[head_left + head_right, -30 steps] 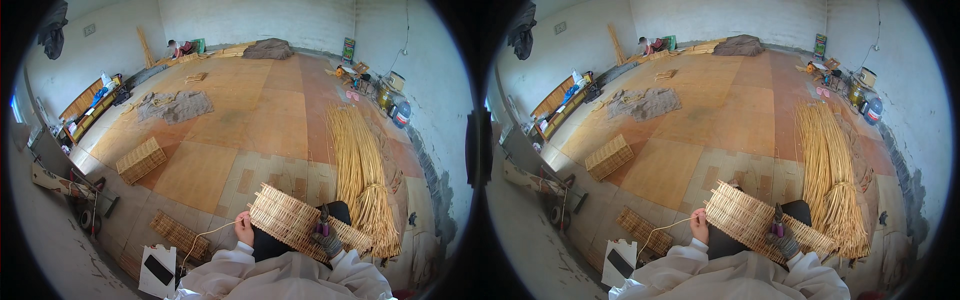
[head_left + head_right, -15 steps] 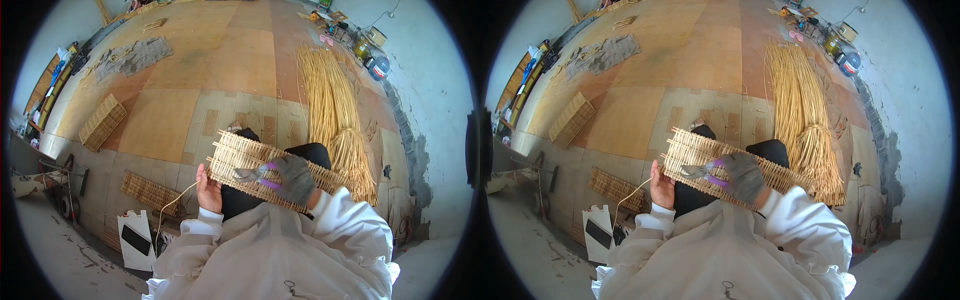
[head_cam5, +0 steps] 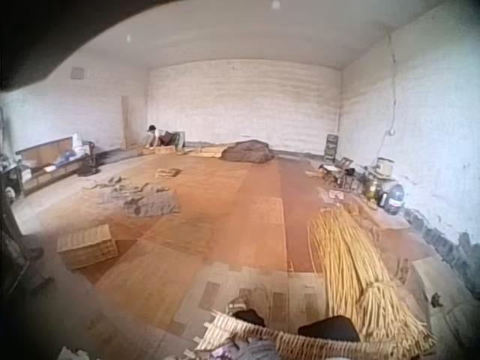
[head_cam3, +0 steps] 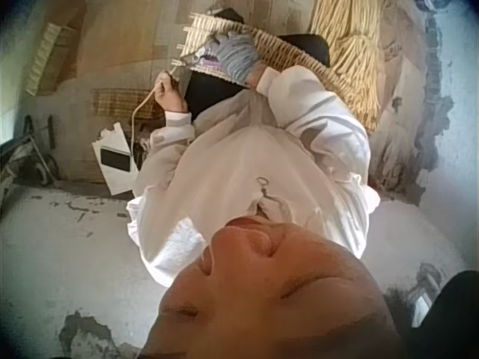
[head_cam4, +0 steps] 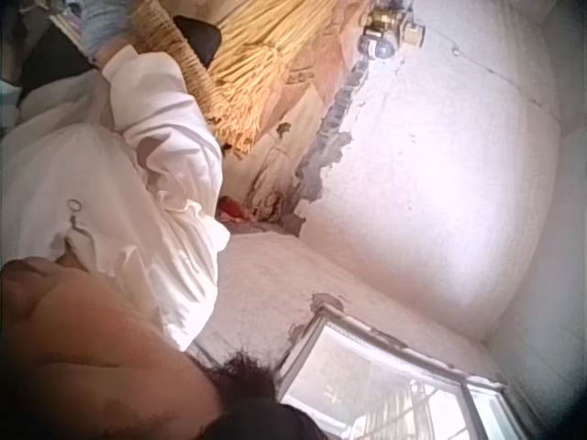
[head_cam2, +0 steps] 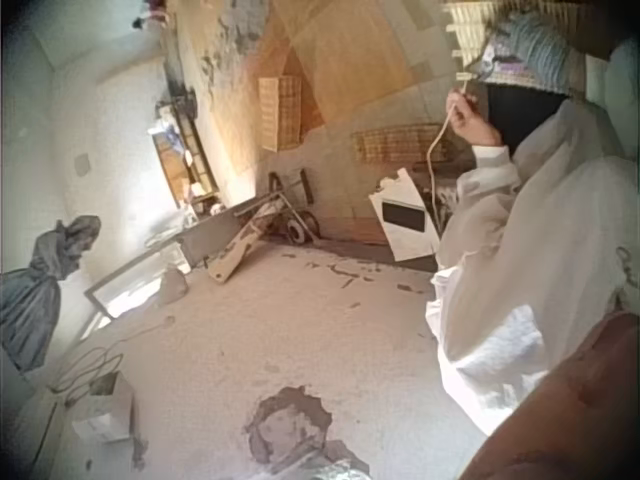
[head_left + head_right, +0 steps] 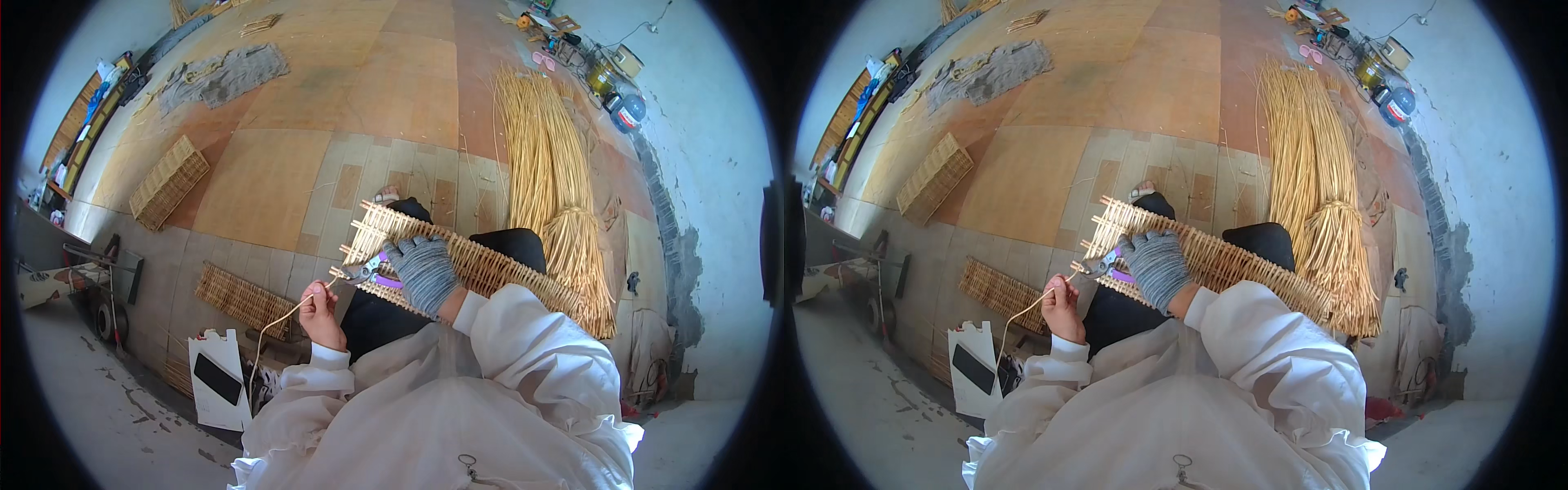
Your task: The person measures a rectangular woven basket with a tape measure, then uses pliers to trim and adjust the edges of the woven material. They handle long bamboo strips, preparing them for further weaving.
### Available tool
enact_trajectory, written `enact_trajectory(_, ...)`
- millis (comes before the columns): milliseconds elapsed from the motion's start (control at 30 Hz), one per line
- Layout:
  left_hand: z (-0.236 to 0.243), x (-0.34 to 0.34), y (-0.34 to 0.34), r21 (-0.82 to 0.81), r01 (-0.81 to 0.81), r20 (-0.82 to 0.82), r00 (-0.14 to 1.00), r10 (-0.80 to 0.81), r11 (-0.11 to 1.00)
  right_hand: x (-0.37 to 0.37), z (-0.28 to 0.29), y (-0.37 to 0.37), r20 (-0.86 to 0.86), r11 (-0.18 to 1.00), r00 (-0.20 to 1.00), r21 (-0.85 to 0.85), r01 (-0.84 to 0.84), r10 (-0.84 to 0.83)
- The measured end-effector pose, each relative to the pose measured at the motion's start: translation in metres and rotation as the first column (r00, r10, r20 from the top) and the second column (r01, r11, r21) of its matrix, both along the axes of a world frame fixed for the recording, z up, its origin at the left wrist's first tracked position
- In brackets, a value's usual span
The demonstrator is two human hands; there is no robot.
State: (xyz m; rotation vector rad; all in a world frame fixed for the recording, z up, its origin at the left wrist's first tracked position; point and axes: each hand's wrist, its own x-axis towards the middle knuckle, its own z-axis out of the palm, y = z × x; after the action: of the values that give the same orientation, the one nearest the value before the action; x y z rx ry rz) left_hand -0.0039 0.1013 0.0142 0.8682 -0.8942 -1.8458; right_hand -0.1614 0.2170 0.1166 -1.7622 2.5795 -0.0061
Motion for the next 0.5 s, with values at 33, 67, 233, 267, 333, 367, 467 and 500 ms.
enact_trajectory(33,0.000,0.000,-0.001,-0.019,0.009,0.010,1.000,-0.008,1.000,0.000,-0.002,-0.001,-0.004,1.000,1.000,0.008,0.010,-0.010)
enact_trajectory(67,-0.001,0.000,-0.002,-0.038,0.017,0.021,1.000,-0.016,0.999,0.001,-0.004,-0.002,-0.007,1.000,1.000,0.016,0.020,-0.020)
enact_trajectory(233,0.005,-0.006,-0.002,-0.071,0.061,0.043,0.997,-0.058,0.996,-0.002,-0.011,-0.004,-0.104,0.998,0.994,-0.063,0.026,-0.032)
enact_trajectory(267,0.006,-0.008,-0.002,-0.084,0.068,0.047,0.997,-0.064,0.994,-0.004,-0.016,-0.004,-0.135,0.995,0.991,-0.097,0.010,-0.023)
enact_trajectory(333,0.005,-0.010,-0.003,-0.114,0.085,0.063,0.995,-0.079,0.990,-0.004,-0.025,-0.006,-0.038,0.998,0.999,-0.060,0.027,-0.029)
enact_trajectory(367,0.002,-0.013,-0.006,-0.136,0.095,0.074,0.994,-0.085,0.986,-0.005,-0.027,-0.008,0.010,0.999,1.000,-0.042,0.030,-0.030)
enact_trajectory(467,0.026,0.005,-0.021,-0.107,0.103,0.113,0.990,-0.091,0.989,-0.003,-0.017,0.004,0.113,0.976,0.986,-0.195,-0.098,0.121)
enact_trajectory(500,0.042,0.018,-0.031,-0.086,0.089,0.114,0.990,-0.079,0.992,-0.001,-0.021,0.015,0.081,0.988,0.996,-0.154,-0.019,0.032)
